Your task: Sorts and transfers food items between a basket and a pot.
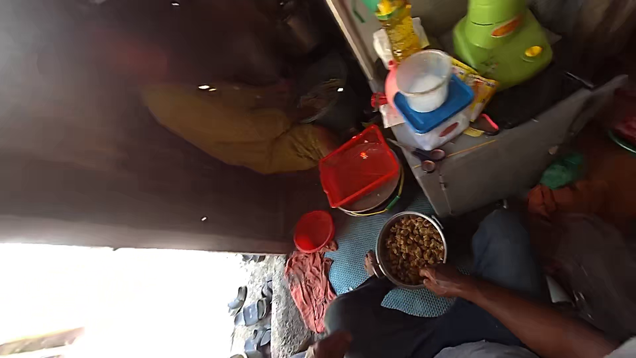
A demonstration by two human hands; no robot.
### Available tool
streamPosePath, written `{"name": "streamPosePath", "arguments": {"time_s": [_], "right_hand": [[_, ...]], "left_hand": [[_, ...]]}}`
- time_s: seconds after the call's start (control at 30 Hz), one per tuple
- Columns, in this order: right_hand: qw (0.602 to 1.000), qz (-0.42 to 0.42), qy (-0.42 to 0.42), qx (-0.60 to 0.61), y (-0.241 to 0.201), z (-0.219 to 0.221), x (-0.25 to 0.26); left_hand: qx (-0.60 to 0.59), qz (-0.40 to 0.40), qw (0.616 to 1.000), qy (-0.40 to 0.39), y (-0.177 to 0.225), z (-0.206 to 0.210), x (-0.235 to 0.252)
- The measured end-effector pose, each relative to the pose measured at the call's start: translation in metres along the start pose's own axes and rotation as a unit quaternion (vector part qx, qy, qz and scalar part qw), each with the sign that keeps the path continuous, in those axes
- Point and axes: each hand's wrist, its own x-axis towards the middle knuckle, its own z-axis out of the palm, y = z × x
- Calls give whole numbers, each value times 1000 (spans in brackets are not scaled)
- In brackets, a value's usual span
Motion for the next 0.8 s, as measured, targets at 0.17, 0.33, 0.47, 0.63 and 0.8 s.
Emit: {"name": "streamPosePath", "arguments": {"time_s": [0.17,0.33,0.47,0.63,0.8], "right_hand": [[999,30,-26,-20,1,9,17],[997,41,-48,-41,-10,12,29],[994,32,-71,-79,-17,18,47],[991,14,-75,-106,-33,13,65],[993,-5,-66,-99,-44,0,65]], "left_hand": [[-52,-41,969,240,-9,3,44],[9,-96,951,293,-20,38,75],[3,-132,924,359,-30,54,69],[10,-154,905,397,-53,68,52],[-12,-162,903,399,-66,74,41]]}}
